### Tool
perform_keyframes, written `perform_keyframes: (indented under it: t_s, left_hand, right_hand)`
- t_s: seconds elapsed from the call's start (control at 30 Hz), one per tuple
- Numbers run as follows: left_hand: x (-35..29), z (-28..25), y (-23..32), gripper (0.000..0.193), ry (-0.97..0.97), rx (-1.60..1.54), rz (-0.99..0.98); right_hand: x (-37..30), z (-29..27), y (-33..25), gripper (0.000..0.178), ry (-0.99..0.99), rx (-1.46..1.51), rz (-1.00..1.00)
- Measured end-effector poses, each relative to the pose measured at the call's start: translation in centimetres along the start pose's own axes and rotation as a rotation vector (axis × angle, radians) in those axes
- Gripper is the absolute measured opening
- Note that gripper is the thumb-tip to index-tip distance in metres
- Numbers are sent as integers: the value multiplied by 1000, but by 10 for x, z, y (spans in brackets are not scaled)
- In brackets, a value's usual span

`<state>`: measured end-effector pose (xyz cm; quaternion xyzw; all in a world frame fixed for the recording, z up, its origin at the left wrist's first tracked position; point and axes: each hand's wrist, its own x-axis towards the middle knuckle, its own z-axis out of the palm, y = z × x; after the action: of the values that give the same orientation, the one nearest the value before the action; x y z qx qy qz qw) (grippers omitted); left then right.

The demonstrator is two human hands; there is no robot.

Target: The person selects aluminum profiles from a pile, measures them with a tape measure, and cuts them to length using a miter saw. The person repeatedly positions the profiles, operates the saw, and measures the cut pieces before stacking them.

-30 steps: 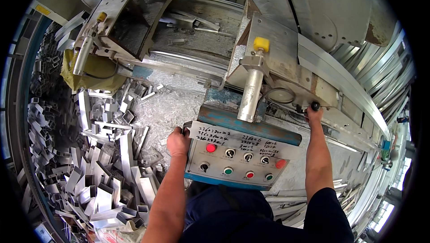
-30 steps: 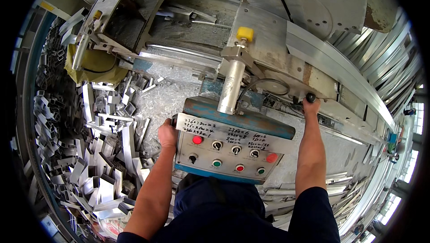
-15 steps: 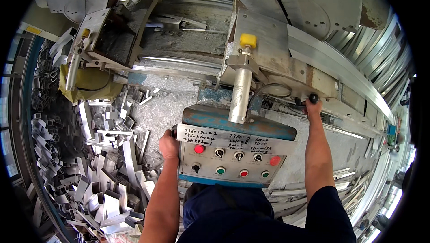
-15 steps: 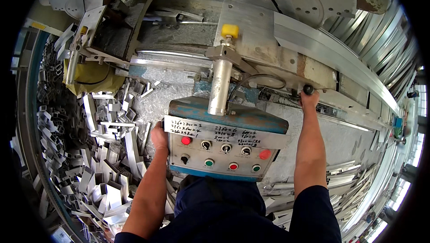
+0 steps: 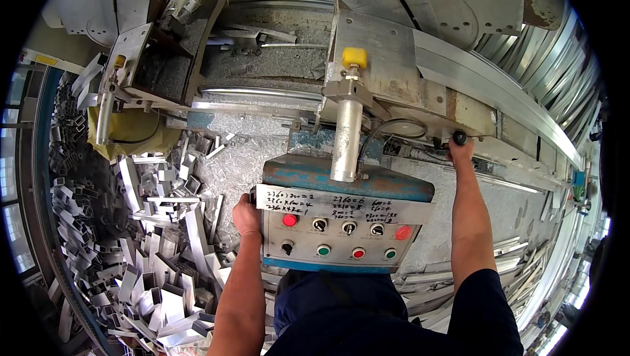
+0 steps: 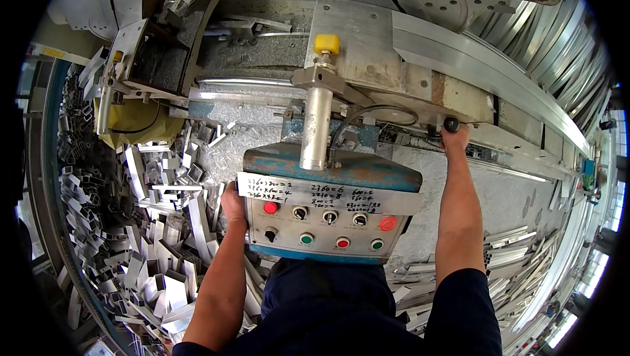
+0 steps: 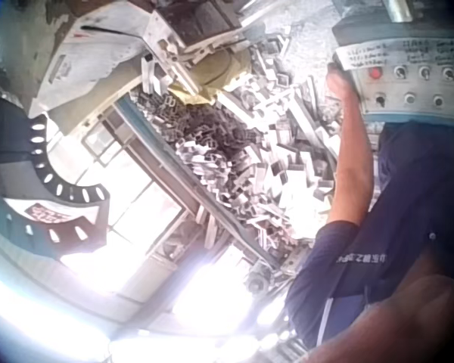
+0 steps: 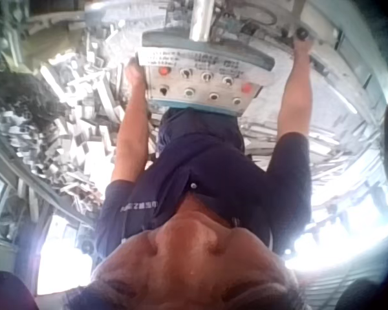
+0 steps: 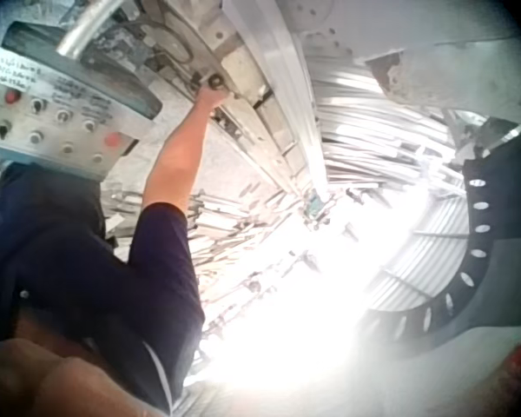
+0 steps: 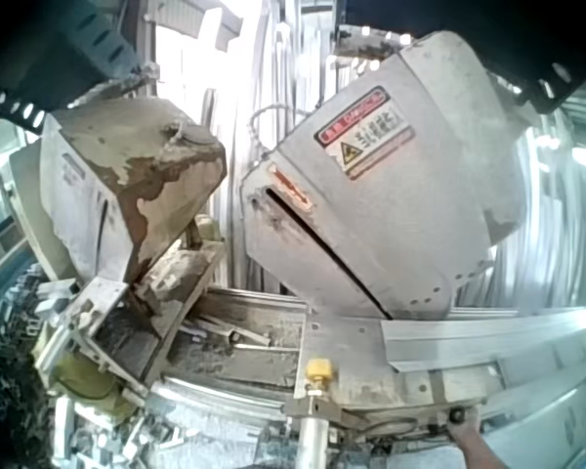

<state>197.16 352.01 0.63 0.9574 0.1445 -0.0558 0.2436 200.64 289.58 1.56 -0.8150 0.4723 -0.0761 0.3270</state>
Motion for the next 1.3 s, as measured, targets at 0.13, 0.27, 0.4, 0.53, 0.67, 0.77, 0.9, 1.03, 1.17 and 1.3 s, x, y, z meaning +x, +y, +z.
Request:
perform_keyframes:
  t_s: [0.13,0.27,0.4,0.53,0.67,0.77,0.9,1.03,1.17,1.3]
  left_hand:
    - [0,0,-1,17,-4,-6,-4]
    - [0,2,-3,16,-1,-19,10]
    - [0,3,-6,13,3,-54,12]
    - [0,2,-6,12,11,-56,21]
    - [0,-1,-1,13,20,-63,11]
    - [-1,-4,2,14,12,-87,17]
    - [-1,-4,3,13,12,-78,23]
    - [-1,-1,1,12,21,-82,25]
    - [0,-1,-1,10,18,-44,66]
    - [0,-2,-1,10,4,-42,45]
  right_hand:
    - [2,1,8,18,36,-11,-99]
    - [12,6,20,16,20,35,-143]
    - [13,7,25,15,40,20,-119]
    - [6,5,17,15,33,68,-77]
    - [0,3,8,18,59,86,0]
    - [1,2,10,20,64,20,-65]
    - [11,4,23,20,89,-36,-202]
    - [26,14,41,15,121,-86,-274]
    - [32,18,47,15,135,-95,-192]
    - [21,10,33,27,118,-99,-143]
